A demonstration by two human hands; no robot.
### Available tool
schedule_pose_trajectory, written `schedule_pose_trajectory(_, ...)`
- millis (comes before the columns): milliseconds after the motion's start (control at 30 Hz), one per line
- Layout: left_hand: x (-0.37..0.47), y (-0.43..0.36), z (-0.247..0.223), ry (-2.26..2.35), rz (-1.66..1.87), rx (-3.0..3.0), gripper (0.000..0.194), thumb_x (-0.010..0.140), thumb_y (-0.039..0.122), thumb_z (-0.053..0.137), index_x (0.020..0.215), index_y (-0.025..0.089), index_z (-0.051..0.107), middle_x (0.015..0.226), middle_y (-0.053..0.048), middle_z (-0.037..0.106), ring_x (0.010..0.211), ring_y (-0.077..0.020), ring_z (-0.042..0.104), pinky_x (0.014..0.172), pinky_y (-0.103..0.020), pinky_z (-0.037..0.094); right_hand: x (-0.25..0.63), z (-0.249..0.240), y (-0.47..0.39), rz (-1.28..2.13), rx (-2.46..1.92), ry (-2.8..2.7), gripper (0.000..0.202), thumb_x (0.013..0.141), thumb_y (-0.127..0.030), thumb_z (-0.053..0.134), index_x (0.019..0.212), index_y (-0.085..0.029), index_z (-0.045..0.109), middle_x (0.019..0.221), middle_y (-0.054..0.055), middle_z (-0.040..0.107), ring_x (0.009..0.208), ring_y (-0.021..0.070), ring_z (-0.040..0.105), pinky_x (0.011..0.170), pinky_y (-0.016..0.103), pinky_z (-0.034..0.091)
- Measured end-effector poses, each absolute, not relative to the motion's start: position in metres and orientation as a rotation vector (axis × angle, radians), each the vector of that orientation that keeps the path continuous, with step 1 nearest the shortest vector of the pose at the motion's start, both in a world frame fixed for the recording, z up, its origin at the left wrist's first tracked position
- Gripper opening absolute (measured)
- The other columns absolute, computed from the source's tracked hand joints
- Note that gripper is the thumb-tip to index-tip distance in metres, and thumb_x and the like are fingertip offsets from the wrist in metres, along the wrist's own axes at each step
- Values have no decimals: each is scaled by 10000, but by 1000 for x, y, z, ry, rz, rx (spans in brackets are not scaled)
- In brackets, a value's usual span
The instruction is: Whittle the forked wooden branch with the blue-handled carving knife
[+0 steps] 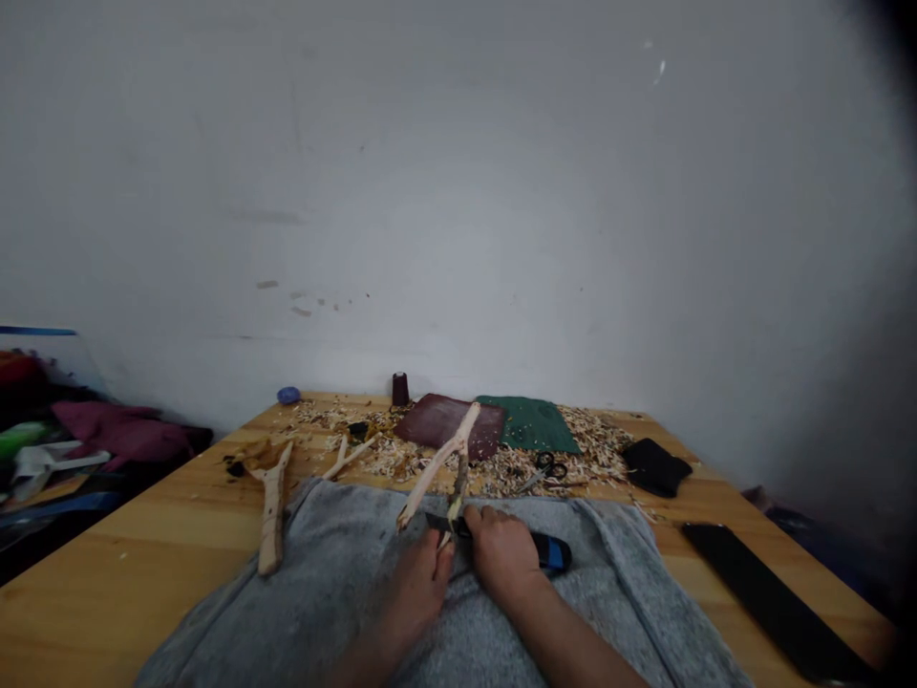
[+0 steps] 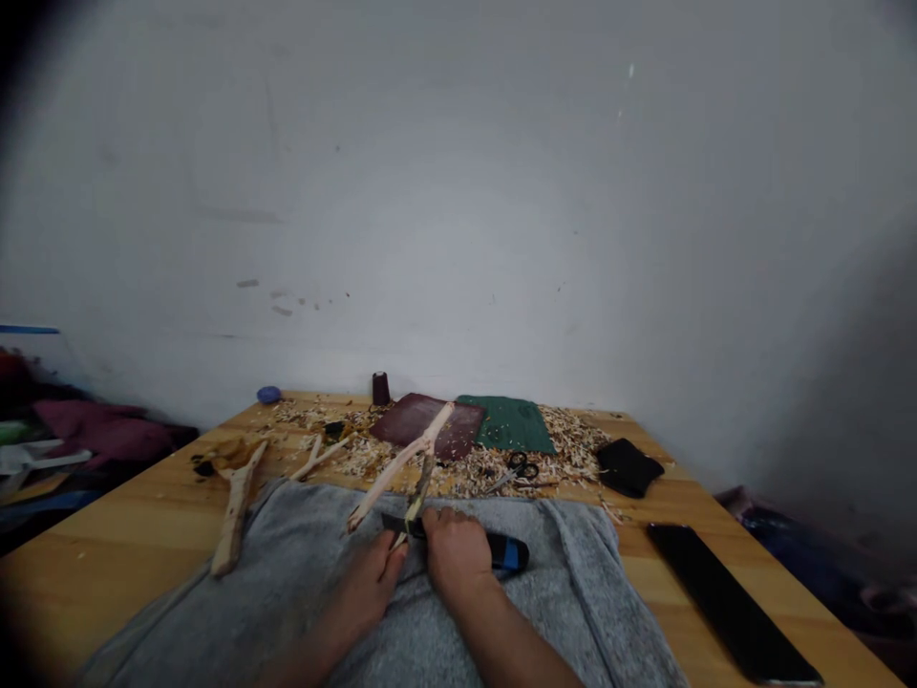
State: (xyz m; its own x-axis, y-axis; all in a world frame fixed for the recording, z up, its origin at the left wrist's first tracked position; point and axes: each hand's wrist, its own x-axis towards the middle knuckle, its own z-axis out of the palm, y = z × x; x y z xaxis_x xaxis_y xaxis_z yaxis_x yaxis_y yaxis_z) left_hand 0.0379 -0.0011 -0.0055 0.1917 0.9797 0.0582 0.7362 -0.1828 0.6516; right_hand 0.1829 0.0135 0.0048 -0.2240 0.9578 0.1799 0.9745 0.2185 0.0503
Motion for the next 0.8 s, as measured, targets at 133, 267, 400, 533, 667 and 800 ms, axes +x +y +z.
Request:
schedule_pose_trajectory(133,38,-2,-3,1609,634,2005,292,887,282,302,962,172,561,934,-111,682,900,-227,624,809,-322,428,191,5,20,-277,-1959,-2307,288,871,-81,365,1038,-201,567,893,105,645,813,224,641,669,308,455)
schedule_pose_trajectory(267,38,-2,-2,1607,630,2007,285,890,313,305,941,190,557,920,-96,675,898,-222,619,802,-306,423,194,6,23,-321,-1985,-2280,296,873,-86,375,1073,-207,558,904,105,642,831,214,635,692,298,445)
schedule_pose_trajectory(400,36,-1,-5,1581,655,1969,290,886,319,297,930,198,556,909,-80,670,890,-216,615,803,-296,423,202,9,29,-376,-2002,-2242,279,875,-90,374,1044,-212,558,913,91,640,844,195,637,694,274,443)
schedule_pose_trajectory(533,34,-2,-6,1555,674,1896,312,876,348,307,983,191,555,939,-70,664,921,-211,606,820,-279,427,233,15,44,-288,-2278,-2006,313,884,-87,327,1084,-199,540,904,100,646,747,188,660,605,259,443)
schedule_pose_trajectory(667,35,-5,0,1588,662,1842,340,874,372,298,980,185,560,917,-69,666,909,-216,608,821,-290,433,248,17,45,-246,-2279,-1970,318,879,-98,341,1102,-210,539,932,99,655,758,187,662,605,257,433)
schedule_pose_trajectory(800,35,-7,5,1596,683,1782,337,865,389,309,969,204,571,1016,-76,669,982,-213,594,880,-293,424,224,14,30,-200,-1996,-2152,336,848,-99,399,1121,-235,540,952,63,664,826,178,647,637,242,417)
